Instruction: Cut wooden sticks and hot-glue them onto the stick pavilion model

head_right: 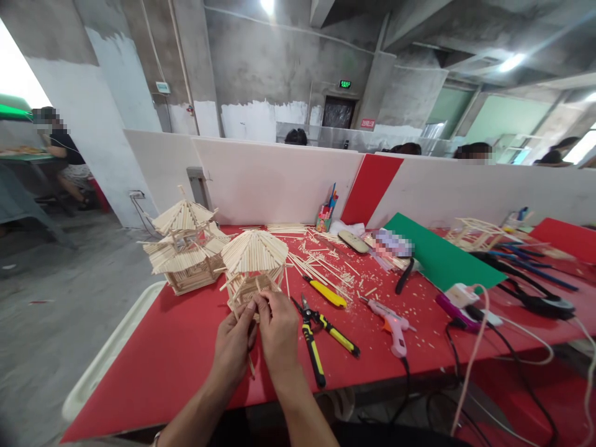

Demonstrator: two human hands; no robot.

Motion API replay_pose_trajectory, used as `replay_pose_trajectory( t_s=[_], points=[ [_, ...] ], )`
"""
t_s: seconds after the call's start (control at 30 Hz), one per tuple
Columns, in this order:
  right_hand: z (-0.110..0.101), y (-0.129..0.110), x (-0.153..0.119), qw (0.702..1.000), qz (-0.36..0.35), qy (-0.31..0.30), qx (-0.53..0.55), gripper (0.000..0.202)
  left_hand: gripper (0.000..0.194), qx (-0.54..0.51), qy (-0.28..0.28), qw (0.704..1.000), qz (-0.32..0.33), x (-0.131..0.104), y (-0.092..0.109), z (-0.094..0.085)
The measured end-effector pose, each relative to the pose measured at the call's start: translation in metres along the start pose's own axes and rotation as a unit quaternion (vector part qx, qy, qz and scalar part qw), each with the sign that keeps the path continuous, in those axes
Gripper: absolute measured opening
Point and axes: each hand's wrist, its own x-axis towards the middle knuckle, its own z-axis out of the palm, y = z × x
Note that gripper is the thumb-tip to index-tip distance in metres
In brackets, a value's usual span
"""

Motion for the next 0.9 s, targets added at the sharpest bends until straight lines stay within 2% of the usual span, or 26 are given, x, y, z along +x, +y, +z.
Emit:
replay_pose_trajectory(
  t_s=[0.13,0.37,0.5,0.63,0.77,0.83,0.9],
  points=[
    [-0.002,0.002,0.0,1.0,0.003,0.008,0.006,0.024,0.037,-0.046,-0.007,0.998,-0.044,0.0,0.001,0.007],
    [-0.001,0.001,0.001,1.0,0.005,0.018,0.008,0.022,0.042,-0.044,0.009,0.994,-0.104,0.003,0.01,0.015],
    [-0.003,-0.003,-0.004,1.0,-0.005,0.004,0.008,0.025,0.039,-0.052,-0.001,0.991,-0.122,0.005,0.012,0.017],
    [-0.027,0.015,-0.013,0.999,0.003,-0.028,-0.033,0.028,0.036,-0.038,-0.008,0.997,-0.064,0.003,0.012,0.015],
    [-0.066,0.056,-0.015,0.983,0.107,0.014,-0.147,0.039,0.036,0.025,-0.022,0.999,-0.015,0.002,0.007,0.01],
    [-0.081,0.073,-0.014,0.972,0.14,0.005,-0.19,0.039,0.036,0.046,-0.026,0.999,-0.006,0.003,0.005,0.007],
    [-0.09,0.082,-0.016,0.961,0.15,-0.032,-0.231,0.041,0.037,0.052,-0.021,0.998,0.003,0.006,0.004,0.003]
  ],
)
